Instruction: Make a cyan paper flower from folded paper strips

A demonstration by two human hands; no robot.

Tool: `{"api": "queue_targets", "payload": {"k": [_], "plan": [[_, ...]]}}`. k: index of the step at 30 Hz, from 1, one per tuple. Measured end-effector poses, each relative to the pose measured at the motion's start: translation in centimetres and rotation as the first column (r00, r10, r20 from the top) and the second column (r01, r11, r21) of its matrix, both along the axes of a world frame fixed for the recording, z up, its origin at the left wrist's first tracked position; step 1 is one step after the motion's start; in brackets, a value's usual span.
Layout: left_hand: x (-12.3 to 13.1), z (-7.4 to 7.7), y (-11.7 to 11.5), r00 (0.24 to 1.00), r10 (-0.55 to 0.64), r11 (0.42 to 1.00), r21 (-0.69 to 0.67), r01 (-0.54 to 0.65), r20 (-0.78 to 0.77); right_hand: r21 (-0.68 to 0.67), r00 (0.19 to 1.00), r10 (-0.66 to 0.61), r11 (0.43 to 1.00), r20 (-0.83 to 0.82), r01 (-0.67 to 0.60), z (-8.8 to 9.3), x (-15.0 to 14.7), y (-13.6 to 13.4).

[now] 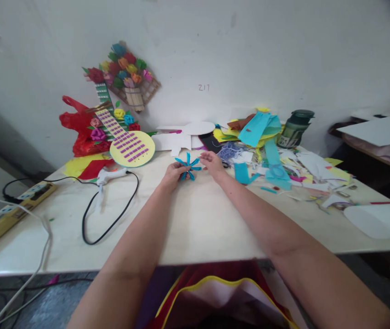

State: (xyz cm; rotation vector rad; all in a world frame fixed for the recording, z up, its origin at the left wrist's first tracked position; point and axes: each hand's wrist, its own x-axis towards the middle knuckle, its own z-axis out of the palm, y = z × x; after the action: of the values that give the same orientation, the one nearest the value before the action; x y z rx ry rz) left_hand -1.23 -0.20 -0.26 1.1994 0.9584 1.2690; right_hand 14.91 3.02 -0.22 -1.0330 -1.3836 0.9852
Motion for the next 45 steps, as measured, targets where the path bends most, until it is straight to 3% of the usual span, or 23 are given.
{"api": "queue_targets", "payload": {"k": [3, 7, 15, 24, 30, 40, 45], "plan": [[-0.1, -0.3, 0.2, 1.0, 0.0, 1.0, 0.011, 0.0, -0.022, 0.201, 0.988, -0.088, 0.978, 0.125, 0.062, -0.1, 0.3, 0.5], [0.0, -0.1, 0.1, 1.0, -0.001, 1.0, 0.0, 0.001, -0.014, 0.351, 0.966, -0.095, 0.936, 0.242, 0.004, 0.1, 0.8, 0.6], [0.0, 0.4, -0.3, 0.999, -0.003, 1.0, -0.005, 0.003, -0.046, 0.415, 0.912, -0.09, 0.905, 0.401, -0.094, 0.1, 1.3, 0.9], [-0.2, 0.1, 0.0, 0.997, -0.003, 1.0, 0.01, 0.003, -0.072, 0.506, 0.781, -0.202, 0.846, 0.591, -0.165, 0.5, 1.4, 0.3], [-0.3, -0.1, 0.0, 0.998, -0.019, 1.0, 0.022, 0.021, -0.061, 0.462, 0.705, -0.19, 0.86, 0.683, -0.216, 0.4, 1.5, 0.4], [-0.4, 0.8, -0.4, 0.997, -0.069, 0.997, -0.04, 0.067, -0.047, 0.514, 0.718, -0.221, 0.83, 0.66, -0.217, 1.0, 1.6, -0.3], [-0.5, 0.3, -0.1, 0.994, -0.066, 0.997, -0.048, 0.062, -0.088, 0.472, 0.817, -0.145, 0.866, 0.557, -0.168, 0.6, 1.5, 0.3]]}}
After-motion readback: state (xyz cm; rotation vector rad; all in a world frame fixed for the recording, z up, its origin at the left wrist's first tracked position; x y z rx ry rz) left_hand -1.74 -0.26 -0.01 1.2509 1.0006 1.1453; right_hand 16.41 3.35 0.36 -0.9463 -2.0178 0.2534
